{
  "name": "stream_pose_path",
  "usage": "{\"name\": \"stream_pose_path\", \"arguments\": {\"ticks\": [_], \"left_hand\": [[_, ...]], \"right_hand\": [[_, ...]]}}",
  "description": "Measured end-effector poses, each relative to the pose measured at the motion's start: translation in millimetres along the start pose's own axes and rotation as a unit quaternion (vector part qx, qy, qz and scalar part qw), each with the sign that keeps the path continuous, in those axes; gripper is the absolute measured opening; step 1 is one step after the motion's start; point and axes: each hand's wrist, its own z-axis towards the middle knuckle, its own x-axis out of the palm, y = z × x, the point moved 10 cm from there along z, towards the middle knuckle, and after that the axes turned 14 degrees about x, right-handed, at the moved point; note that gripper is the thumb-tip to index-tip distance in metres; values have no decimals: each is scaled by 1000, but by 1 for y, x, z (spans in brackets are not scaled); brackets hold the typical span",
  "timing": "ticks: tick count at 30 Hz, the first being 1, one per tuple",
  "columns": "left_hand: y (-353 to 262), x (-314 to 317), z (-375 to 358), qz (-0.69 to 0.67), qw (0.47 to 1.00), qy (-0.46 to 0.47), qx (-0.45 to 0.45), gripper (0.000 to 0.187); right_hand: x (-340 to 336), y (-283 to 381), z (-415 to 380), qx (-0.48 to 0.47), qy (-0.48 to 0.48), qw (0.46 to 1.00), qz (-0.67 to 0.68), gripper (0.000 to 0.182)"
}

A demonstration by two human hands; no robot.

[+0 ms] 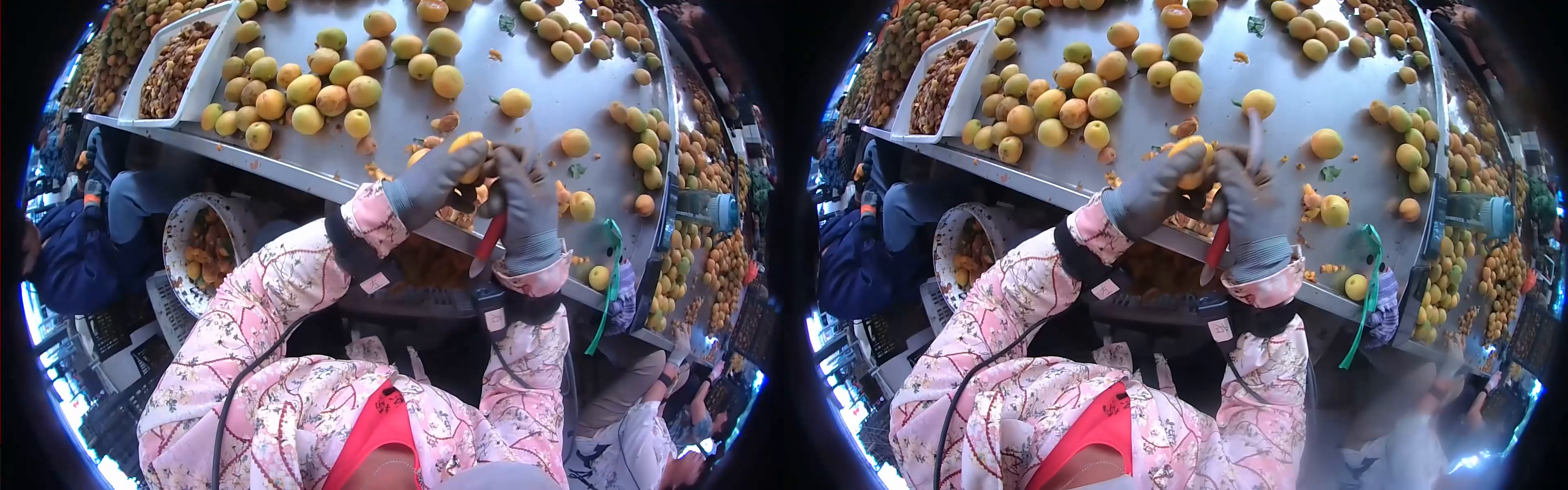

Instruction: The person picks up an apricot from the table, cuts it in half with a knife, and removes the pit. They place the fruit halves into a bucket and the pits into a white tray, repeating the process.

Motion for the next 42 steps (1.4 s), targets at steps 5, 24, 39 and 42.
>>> {"name": "stream_pose_path", "arguments": {"ticks": [5, 24, 39, 42], "left_hand": [[-2, 2, -9, -101, 995, 9, -7, 34], [-2, -10, -9, -81, 993, -82, 21, 31], [1, -33, -4, -67, 988, -122, 66, 38], [-23, -38, -5, 162, 961, -141, 175, 37]], "right_hand": [[-50, 31, -17, -185, -122, 958, 181, 24], [-28, 41, -27, -165, -62, 981, 78, 35], [-1, -14, -22, -92, 0, 985, 145, 40], [-4, -20, -26, -107, -61, 972, 200, 39]]}}
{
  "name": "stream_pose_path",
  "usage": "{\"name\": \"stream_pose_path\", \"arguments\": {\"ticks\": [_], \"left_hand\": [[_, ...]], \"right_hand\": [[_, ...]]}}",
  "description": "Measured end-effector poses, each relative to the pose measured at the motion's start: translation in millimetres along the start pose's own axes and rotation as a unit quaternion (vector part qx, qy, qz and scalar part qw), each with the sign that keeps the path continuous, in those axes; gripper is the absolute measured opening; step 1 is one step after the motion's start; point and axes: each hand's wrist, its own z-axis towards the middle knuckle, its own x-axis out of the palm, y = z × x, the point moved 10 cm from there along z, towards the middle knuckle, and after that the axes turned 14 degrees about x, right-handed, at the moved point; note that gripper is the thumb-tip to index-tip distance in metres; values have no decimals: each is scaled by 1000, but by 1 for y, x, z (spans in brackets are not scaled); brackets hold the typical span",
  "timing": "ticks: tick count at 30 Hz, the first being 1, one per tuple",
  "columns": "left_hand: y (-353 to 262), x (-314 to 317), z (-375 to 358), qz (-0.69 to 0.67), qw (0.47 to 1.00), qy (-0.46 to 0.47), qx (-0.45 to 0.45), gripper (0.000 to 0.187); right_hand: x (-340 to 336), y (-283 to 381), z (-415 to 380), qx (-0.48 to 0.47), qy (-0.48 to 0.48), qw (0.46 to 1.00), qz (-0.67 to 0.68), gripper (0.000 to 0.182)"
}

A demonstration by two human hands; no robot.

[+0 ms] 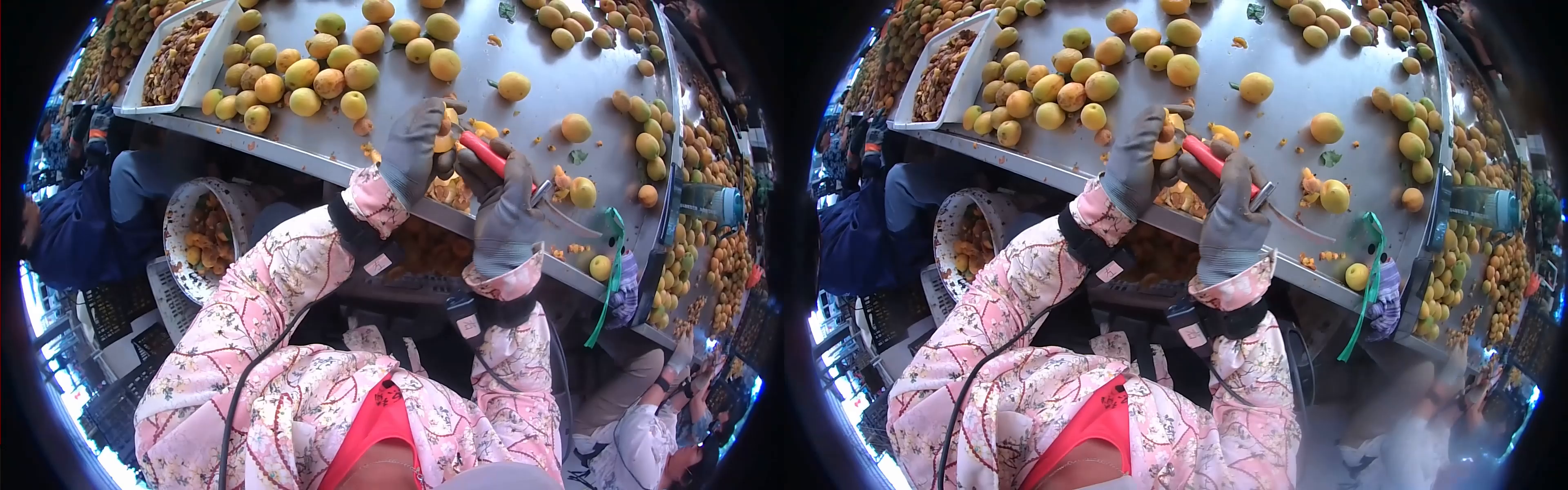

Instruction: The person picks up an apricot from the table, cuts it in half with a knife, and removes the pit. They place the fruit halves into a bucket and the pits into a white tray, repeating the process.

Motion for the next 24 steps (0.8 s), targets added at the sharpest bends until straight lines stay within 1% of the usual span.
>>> {"name": "stream_pose_path", "arguments": {"ticks": [1, 2, 3, 5, 6, 8, 9, 11, 12, 13, 14, 15, 17, 18, 19, 20, 21, 22, 23, 24], "left_hand": [[-2, 1, -1, -72, 997, -18, -3, 34], [-4, 2, -3, -143, 989, -37, -6, 31], [-4, 2, -3, -144, 989, -39, -3, 31], [-13, 3, -2, -75, 995, -36, 55, 36], [-13, 3, -2, -77, 995, -36, 56, 36], [-11, 8, -1, -55, 998, 23, 30, 38], [-12, 6, -1, -56, 998, 23, 31, 38], [-3, 19, -3, -166, 984, 53, -33, 37], [-3, 20, -2, -166, 984, 56, -32, 37], [3, 23, -4, -207, 975, 55, -65, 38], [8, 26, -6, -250, 962, 52, -96, 38], [10, 26, -5, -252, 962, 51, -96, 38], [14, 28, -6, -322, 937, 56, -127, 41], [17, 25, -6, -321, 937, 56, -126, 41], [18, 27, -6, -362, 920, 69, -132, 41], [18, 30, -7, -404, 901, 83, -138, 41], [8, 35, -6, -404, 901, 83, -136, 41], [5, 34, -7, -369, 913, 8, -172, 41], [8, 26, -12, -331, 918, -68, -207, 41], [10, 22, -10, -333, 918, -68, -205, 41]], "right_hand": [[1, 1, -1, -1, 2, 1000, -1, 39], [2, -4, -1, 22, 8, 1000, 3, 40], [3, -7, 0, 44, 13, 999, 7, 40], [3, -5, 0, 47, 11, 999, 3, 39], [2, -5, 0, 48, 15, 999, 5, 40], [2, -5, 0, 47, 19, 999, 8, 40], [-2, -6, 2, 55, 10, 998, 29, 39], [-13, -4, 6, 61, 1, 997, 51, 38], [-17, -8, 11, 92, 11, 993, 71, 39], [-18, -15, 14, 124, 21, 988, 91, 39], [-19, -17, 16, 123, 23, 988, 91, 39], [-18, -20, 17, 137, 39, 983, 113, 38], [-17, -24, 17, 150, 55, 978, 135, 37], [-15, -23, 16, 124, 55, 983, 126, 37], [-12, -20, 14, 97, 55, 987, 117, 36], [-8, -17, 10, 80, 58, 989, 106, 32], [-3, -16, 6, 80, 59, 990, 105, 32], [7, 2, -2, -21, 69, 997, -8, 28], [20, 17, -13, -122, 77, 982, -120, 25], [26, 25, -21, -215, 63, 957, -183, 21]]}}
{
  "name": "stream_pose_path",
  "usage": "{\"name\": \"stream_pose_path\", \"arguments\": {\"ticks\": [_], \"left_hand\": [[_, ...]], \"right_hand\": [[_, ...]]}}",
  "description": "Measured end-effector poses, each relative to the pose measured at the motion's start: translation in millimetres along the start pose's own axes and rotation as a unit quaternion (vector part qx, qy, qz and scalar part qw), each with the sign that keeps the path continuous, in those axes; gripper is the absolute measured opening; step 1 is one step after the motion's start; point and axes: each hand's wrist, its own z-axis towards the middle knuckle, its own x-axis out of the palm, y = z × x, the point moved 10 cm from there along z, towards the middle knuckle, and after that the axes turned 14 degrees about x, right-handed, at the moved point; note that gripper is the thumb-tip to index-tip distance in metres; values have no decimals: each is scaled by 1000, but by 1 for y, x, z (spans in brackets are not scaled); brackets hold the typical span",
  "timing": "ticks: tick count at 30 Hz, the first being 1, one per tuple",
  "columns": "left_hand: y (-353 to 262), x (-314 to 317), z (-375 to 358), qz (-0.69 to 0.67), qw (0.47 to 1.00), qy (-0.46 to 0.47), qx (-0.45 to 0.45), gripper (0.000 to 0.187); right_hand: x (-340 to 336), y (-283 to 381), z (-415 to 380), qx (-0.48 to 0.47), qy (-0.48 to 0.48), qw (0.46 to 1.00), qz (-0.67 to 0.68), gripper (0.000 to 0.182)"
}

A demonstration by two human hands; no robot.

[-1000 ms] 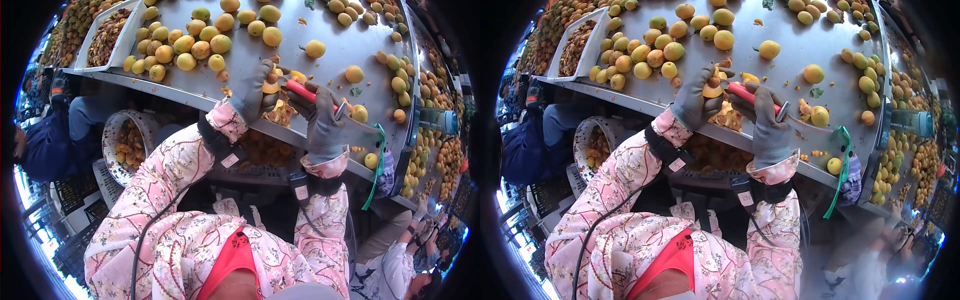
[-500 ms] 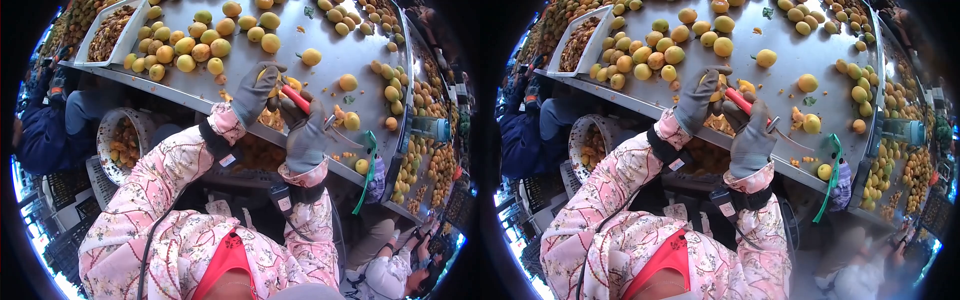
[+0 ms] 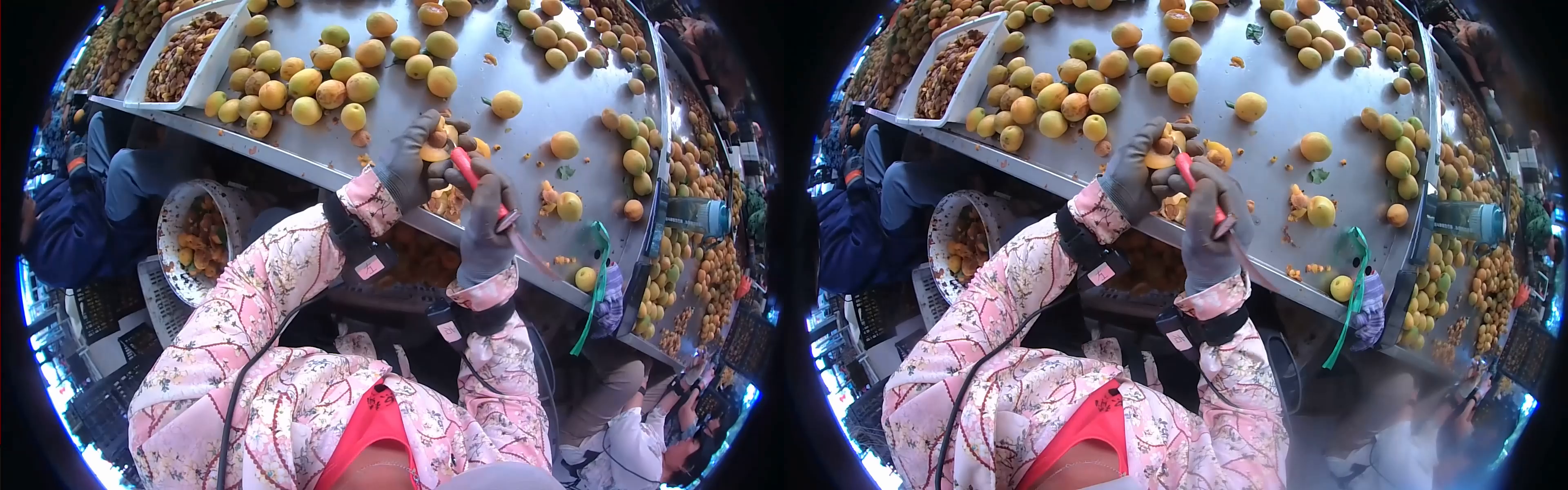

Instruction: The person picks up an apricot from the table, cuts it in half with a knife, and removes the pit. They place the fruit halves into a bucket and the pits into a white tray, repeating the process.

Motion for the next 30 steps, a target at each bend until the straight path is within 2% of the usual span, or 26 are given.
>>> {"name": "stream_pose_path", "arguments": {"ticks": [1, 2, 3, 5, 7, 8, 10, 11, 13, 15, 17, 18, 19, 20, 22, 23, 25, 27, 28, 30], "left_hand": [[-1, -3, 4, 50, 998, 40, 8, 40], [-2, -5, 7, 101, 991, 81, 17, 38], [-2, -10, 8, 100, 991, 83, 20, 38], [-9, -14, 9, 323, 931, 145, 86, 35], [-5, -10, 4, 321, 926, 180, 79, 32], [2, -6, 1, 320, 925, 199, 42, 32], [8, 8, -12, 302, 926, 225, -40, 30], [7, 10, -14, 303, 925, 226, -39, 30], [13, 8, -18, 292, 930, 208, -83, 31], [15, 9, -13, 283, 936, 204, -52, 31], [19, 11, -11, 273, 941, 200, -22, 30], [19, 13, -10, 271, 942, 199, -5, 30], [17, 15, -8, 268, 943, 197, 13, 29], [16, 15, -8, 268, 943, 198, 14, 29], [30, 11, -15, 94, 974, 166, -120, 27], [27, 10, -14, 92, 975, 165, -118, 27], [33, 10, -23, 93, 963, 163, -193, 29], [30, 5, -22, 89, 969, 136, -184, 31], [28, 5, -23, 101, 970, 139, -174, 32], [29, 5, -23, 114, 969, 144, -166, 32]], "right_hand": [[-1, -1, 1, -1, 2, 1000, -2, 21], [-1, 4, 3, -32, 3, 997, -68, 21], [3, 15, 4, -64, 4, 989, -133, 20], [-4, 27, 11, -32, 17, 991, -130, 23], [-18, 0, 26, 180, 36, 983, 12, 27], [-22, 1, 30, 179, 34, 983, 13, 27], [-28, -5, 35, 218, 35, 971, 95, 30], [-28, -7, 37, 217, 35, 971, 95, 30], [-39, -28, 34, 295, -52, 933, 201, 30], [-38, -27, 32, 310, -82, 924, 208, 29], [-39, -6, 31, 245, -96, 952, 154, 24], [-38, -10, 27, 242, -97, 953, 153, 24], [-26, 14, 29, 100, -35, 994, 5, 25], [-6, 37, 20, -46, 30, 988, -143, 27], [-3, 42, 15, -58, 47, 991, -115, 28], [-1, 45, 13, -67, 65, 992, -90, 29], [-3, 48, 13, -57, 68, 994, -65, 30], [-15, 47, 18, -26, 40, 998, -44, 32], [-17, 43, 24, -20, 73, 997, 31, 36], [-18, 36, 28, -11, 71, 997, 34, 36]]}}
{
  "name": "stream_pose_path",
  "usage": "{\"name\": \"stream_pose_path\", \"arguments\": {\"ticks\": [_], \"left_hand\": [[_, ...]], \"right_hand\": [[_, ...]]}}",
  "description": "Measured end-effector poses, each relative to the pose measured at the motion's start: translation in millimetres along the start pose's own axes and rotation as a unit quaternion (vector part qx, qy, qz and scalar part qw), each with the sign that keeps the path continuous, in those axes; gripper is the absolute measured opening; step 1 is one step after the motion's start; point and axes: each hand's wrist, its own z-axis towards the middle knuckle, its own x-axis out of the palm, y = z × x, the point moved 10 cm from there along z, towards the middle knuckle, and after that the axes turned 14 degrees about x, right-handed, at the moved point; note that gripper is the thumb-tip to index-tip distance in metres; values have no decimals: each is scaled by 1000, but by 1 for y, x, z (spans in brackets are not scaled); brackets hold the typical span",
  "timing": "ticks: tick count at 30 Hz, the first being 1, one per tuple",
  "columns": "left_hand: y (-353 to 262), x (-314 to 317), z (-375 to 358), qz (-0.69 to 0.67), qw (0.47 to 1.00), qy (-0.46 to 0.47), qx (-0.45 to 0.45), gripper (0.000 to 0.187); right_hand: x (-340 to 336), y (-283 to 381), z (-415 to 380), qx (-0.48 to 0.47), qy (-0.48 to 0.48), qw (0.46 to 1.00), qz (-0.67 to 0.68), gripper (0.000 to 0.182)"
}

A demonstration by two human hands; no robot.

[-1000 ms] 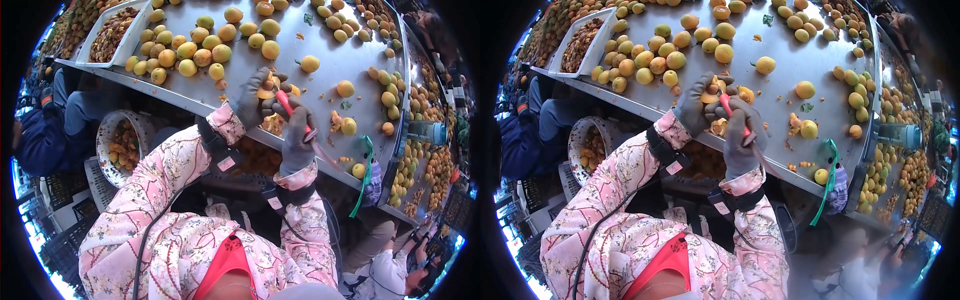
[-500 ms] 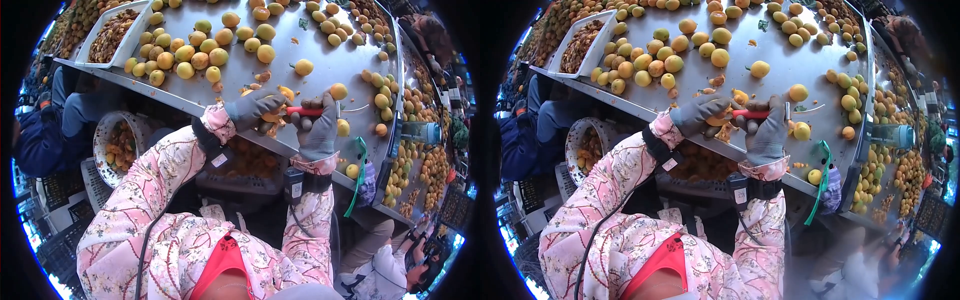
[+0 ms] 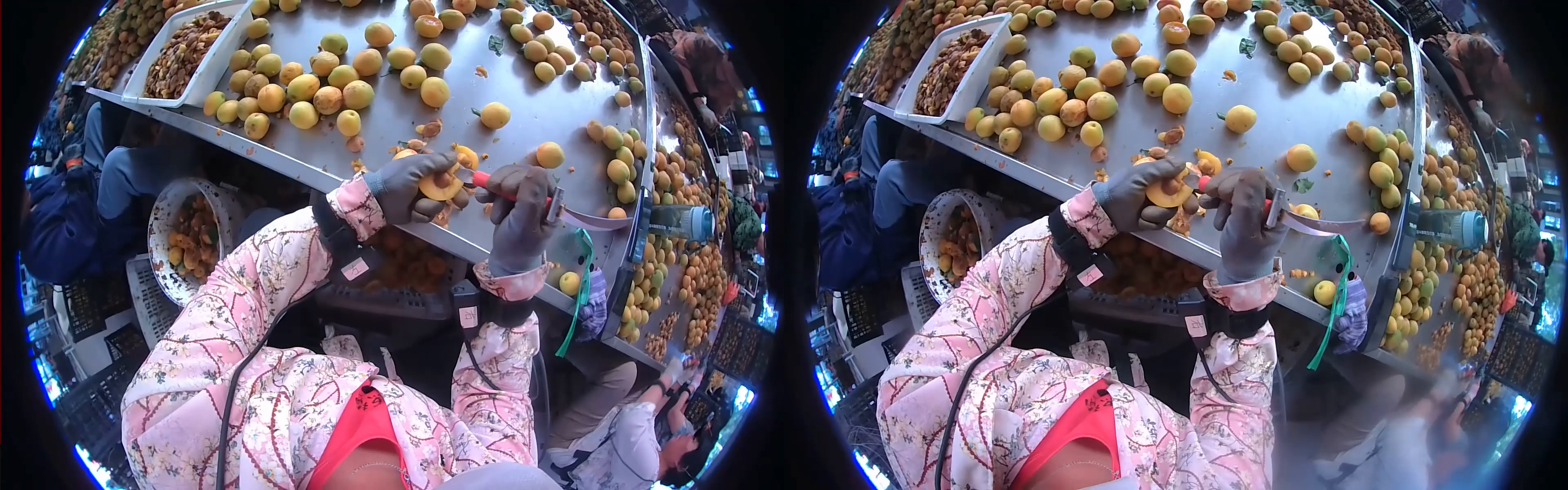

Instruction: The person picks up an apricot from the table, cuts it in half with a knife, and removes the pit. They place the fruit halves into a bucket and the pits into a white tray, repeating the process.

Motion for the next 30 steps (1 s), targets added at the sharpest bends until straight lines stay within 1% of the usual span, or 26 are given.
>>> {"name": "stream_pose_path", "arguments": {"ticks": [3, 6, 8, 11, 12, 14, 15, 17, 18, 19, 20, 22, 23, 24, 25, 26, 28, 30], "left_hand": [[0, -6, 2, -27, 999, -18, 3, 31], [-1, 0, 1, -20, 1000, -3, 3, 31], [-1, -1, -1, -54, 998, -40, -11, 30], [1, -3, -1, -77, 995, -56, -24, 28], [2, -2, -1, -77, 995, -56, -24, 28], [-4, -2, 1, -46, 997, -64, 19, 28], [-2, -1, 2, -45, 997, -64, 20, 28], [-16, -6, 6, -8, 992, -67, 103, 29], [-13, -11, 7, -8, 992, -67, 103, 29], [-17, -11, 10, -16, 991, -38, 130, 29], [-20, -9, 11, -23, 987, -9, 156, 31], [-26, -4, 7, -29, 987, -24, 157, 32], [-27, -3, 6, -35, 986, -39, 156, 34], [-26, -4, 7, -35, 987, -39, 155, 34], [-29, -5, 7, -24, 984, -29, 173, 34], [-33, -6, 8, -14, 981, -19, 192, 35], [-35, -10, 9, -6, 979, -20, 204, 34], [-35, -11, 10, 2, 976, -21, 215, 33]], "right_hand": [[3, 0, -1, 5, 4, 1000, 1, 36], [3, -6, -1, 6, 14, 1000, -3, 36], [5, -10, 0, 9, 22, 1000, -2, 36], [12, -9, -1, -6, 34, 999, -21, 36], [10, -10, 0, 6, 18, 1000, -25, 36], [8, -12, -2, 17, 2, 999, -28, 36], [5, -14, -3, 26, -14, 999, -30, 33], [5, -14, -5, 34, -30, 998, -31, 32], [4, -18, -5, 76, -43, 996, -14, 30], [2, -25, -5, 119, -55, 991, 4, 30], [0, -24, -5, 119, -55, 991, 3, 30], [-4, -39, -5, 205, -45, 977, -19, 34], [-5, -40, -5, 206, -46, 977, -18, 34], [-11, -38, -7, 200, -74, 977, -14, 34], [-16, -37, -9, 194, -102, 976, -9, 33], [-15, -37, -11, 194, -102, 976, -9, 33], [-20, -34, -16, 173, -134, 976, 11, 32], [-19, -40, -15, 162, -130, 978, 0, 31]]}}
